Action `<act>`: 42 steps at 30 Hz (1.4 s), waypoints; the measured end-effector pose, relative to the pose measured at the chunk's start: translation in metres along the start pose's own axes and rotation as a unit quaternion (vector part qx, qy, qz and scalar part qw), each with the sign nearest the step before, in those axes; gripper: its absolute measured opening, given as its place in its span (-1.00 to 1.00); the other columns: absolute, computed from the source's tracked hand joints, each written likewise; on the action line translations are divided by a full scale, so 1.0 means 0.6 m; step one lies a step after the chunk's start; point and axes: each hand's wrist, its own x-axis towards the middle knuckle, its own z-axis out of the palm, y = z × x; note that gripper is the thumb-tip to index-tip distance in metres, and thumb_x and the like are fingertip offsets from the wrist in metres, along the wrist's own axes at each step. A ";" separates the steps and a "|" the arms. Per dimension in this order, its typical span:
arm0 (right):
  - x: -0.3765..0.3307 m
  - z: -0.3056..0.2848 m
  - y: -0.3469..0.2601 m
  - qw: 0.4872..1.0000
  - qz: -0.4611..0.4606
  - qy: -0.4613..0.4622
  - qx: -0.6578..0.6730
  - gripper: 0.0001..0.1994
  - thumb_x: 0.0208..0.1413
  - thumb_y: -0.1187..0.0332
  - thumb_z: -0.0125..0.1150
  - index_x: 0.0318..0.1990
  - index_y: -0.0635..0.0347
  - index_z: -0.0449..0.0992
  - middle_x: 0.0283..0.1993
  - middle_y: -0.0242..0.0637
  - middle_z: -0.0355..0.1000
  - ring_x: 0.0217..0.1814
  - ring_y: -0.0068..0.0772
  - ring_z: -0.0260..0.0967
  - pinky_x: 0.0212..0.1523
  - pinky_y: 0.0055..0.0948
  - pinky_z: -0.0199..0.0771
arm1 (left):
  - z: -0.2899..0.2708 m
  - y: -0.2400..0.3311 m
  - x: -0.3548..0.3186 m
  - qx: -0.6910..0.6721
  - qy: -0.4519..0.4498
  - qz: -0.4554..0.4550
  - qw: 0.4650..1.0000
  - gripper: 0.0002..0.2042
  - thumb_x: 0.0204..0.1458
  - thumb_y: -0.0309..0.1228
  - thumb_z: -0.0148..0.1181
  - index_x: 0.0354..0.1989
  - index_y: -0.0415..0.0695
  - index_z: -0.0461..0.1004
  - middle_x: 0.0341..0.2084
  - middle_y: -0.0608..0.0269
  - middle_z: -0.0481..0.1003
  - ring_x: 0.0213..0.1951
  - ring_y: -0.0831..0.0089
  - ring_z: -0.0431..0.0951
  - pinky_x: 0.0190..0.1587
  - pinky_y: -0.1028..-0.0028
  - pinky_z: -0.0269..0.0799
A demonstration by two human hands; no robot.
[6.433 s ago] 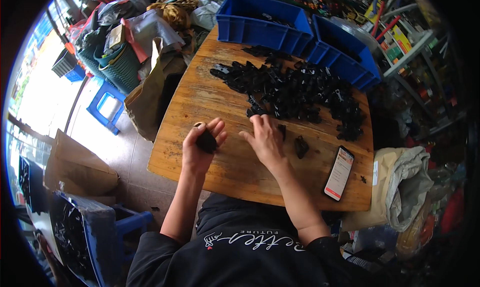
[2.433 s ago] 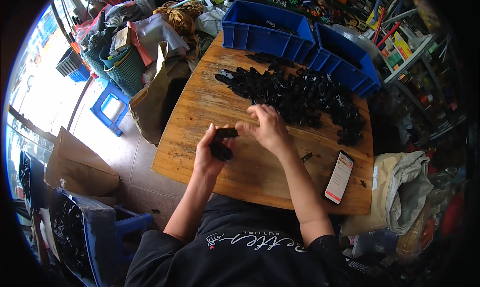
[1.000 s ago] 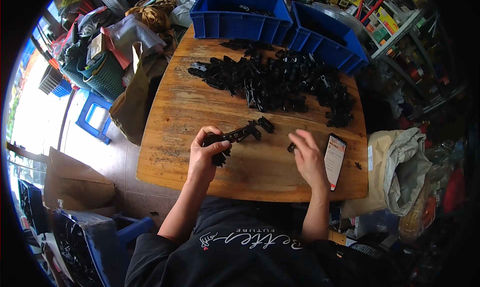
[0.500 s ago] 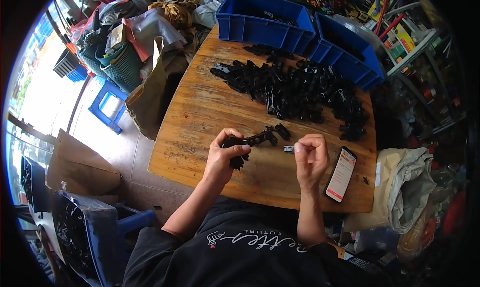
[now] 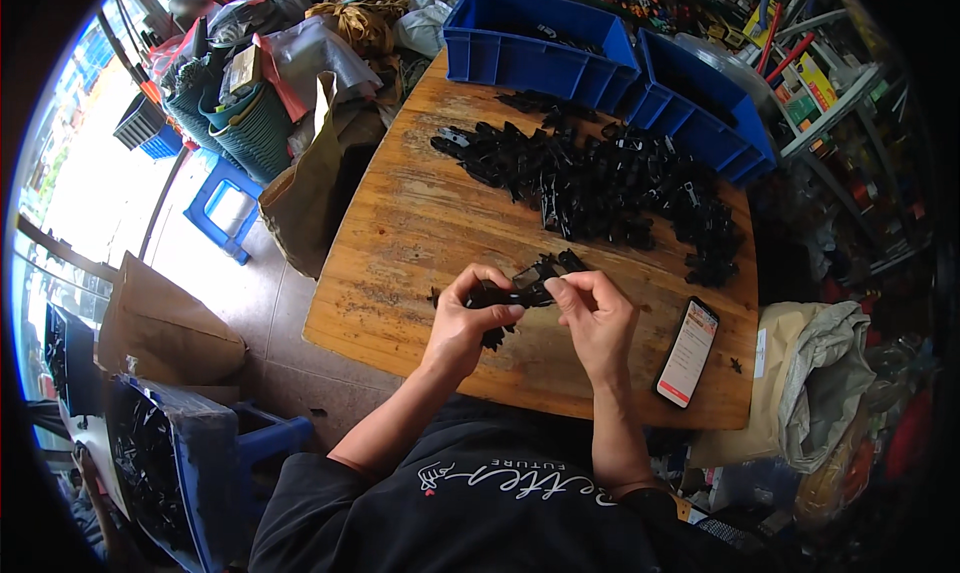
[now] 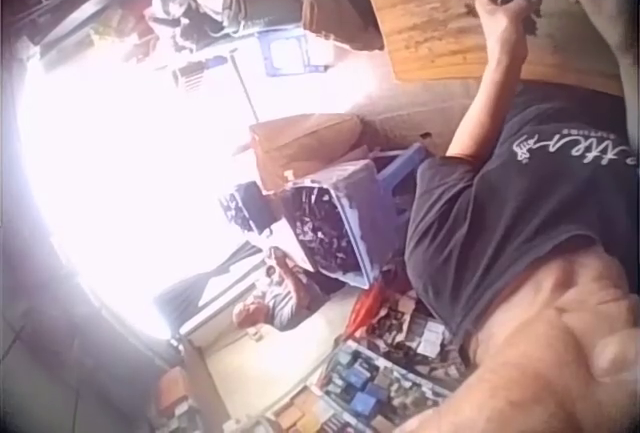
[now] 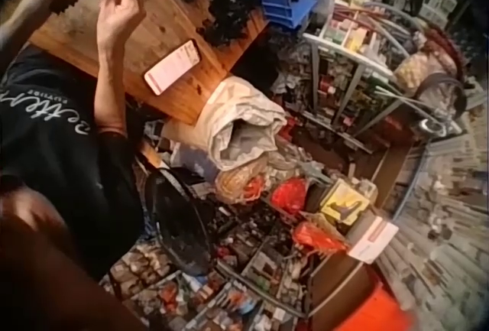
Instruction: Assembling small black plastic mechanical components by hand at a workbench.
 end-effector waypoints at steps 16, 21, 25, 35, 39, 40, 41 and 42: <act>0.035 -0.039 0.064 0.957 -0.105 -0.083 -0.257 -0.71 -0.16 0.42 0.31 -0.20 0.23 0.49 -0.23 -0.21 0.40 -0.16 -0.21 0.33 -0.15 -0.39 0.33 | -0.058 0.014 0.023 -0.132 0.001 -0.010 0.991 -0.75 -0.19 -0.65 0.19 -0.32 -0.14 0.34 -0.43 0.23 0.38 -0.40 0.37 0.51 -0.34 0.48 0.48; 0.032 -0.006 0.082 0.936 -0.161 -0.071 -0.305 -0.78 -0.23 0.48 0.34 -0.40 0.28 0.43 -0.34 -0.27 0.35 -0.32 -0.32 0.30 -0.26 -0.43 0.33 | -0.057 0.014 0.022 -0.114 0.003 -0.007 0.993 -0.75 -0.18 -0.65 0.18 -0.30 -0.12 0.34 -0.41 0.21 0.39 -0.39 0.35 0.51 -0.32 0.46 0.48; 0.026 -0.046 0.063 0.994 0.024 -0.071 -0.074 -0.86 -0.13 0.54 0.28 -0.43 0.31 0.42 -0.37 -0.42 0.34 -0.46 -0.69 0.23 -0.39 -0.67 0.29 | -0.052 0.011 0.019 -0.100 0.021 0.013 0.995 -0.75 -0.18 -0.66 0.16 -0.30 -0.13 0.34 -0.39 0.25 0.36 -0.37 0.35 0.50 -0.29 0.44 0.49; -0.004 -0.034 -0.002 0.971 -0.037 -0.061 0.229 -0.68 0.05 0.48 0.16 -0.04 0.25 0.25 -0.05 -0.24 0.30 -0.18 -0.60 0.26 -0.14 -0.60 0.30 | -0.007 0.008 0.001 -0.090 -0.017 -0.034 0.995 -0.74 -0.15 -0.61 0.19 -0.25 -0.14 0.35 -0.48 0.26 0.41 -0.45 0.43 0.49 -0.37 0.54 0.42; -0.014 -0.024 0.007 0.976 -0.117 -0.065 0.172 -0.60 0.04 0.48 0.16 0.04 0.22 0.22 -0.05 -0.20 0.31 -0.08 -0.49 0.28 -0.02 -0.50 0.27 | 0.006 0.012 -0.009 -0.069 -0.030 -0.020 0.997 -0.74 -0.15 -0.61 0.21 -0.26 -0.15 0.34 -0.46 0.28 0.40 -0.45 0.45 0.49 -0.36 0.55 0.41; -0.018 -0.018 0.007 0.971 -0.118 -0.067 0.199 -0.59 0.03 0.49 0.17 0.04 0.21 0.22 -0.05 -0.19 0.30 -0.06 -0.44 0.29 0.00 -0.48 0.27 | 0.011 0.014 -0.012 -0.068 -0.032 -0.017 0.997 -0.74 -0.16 -0.62 0.21 -0.26 -0.15 0.34 -0.45 0.28 0.40 -0.44 0.45 0.49 -0.35 0.55 0.41; -0.021 -0.012 0.006 0.964 -0.118 -0.069 0.227 -0.59 0.02 0.50 0.19 0.03 0.20 0.22 -0.05 -0.19 0.30 -0.03 -0.39 0.30 0.01 -0.46 0.27 | 0.015 0.015 -0.015 -0.067 -0.034 -0.015 0.997 -0.73 -0.16 -0.63 0.22 -0.27 -0.15 0.34 -0.44 0.28 0.39 -0.44 0.46 0.49 -0.34 0.56 0.41; -0.022 -0.009 0.011 0.967 -0.135 -0.071 0.204 -0.57 -0.01 0.50 0.21 0.02 0.19 0.22 -0.07 -0.17 0.30 0.00 -0.31 0.31 0.01 -0.42 0.28 | 0.017 0.017 -0.017 -0.063 -0.040 -0.011 0.997 -0.72 -0.18 -0.64 0.23 -0.27 -0.15 0.34 -0.43 0.28 0.38 -0.42 0.46 0.49 -0.33 0.56 0.42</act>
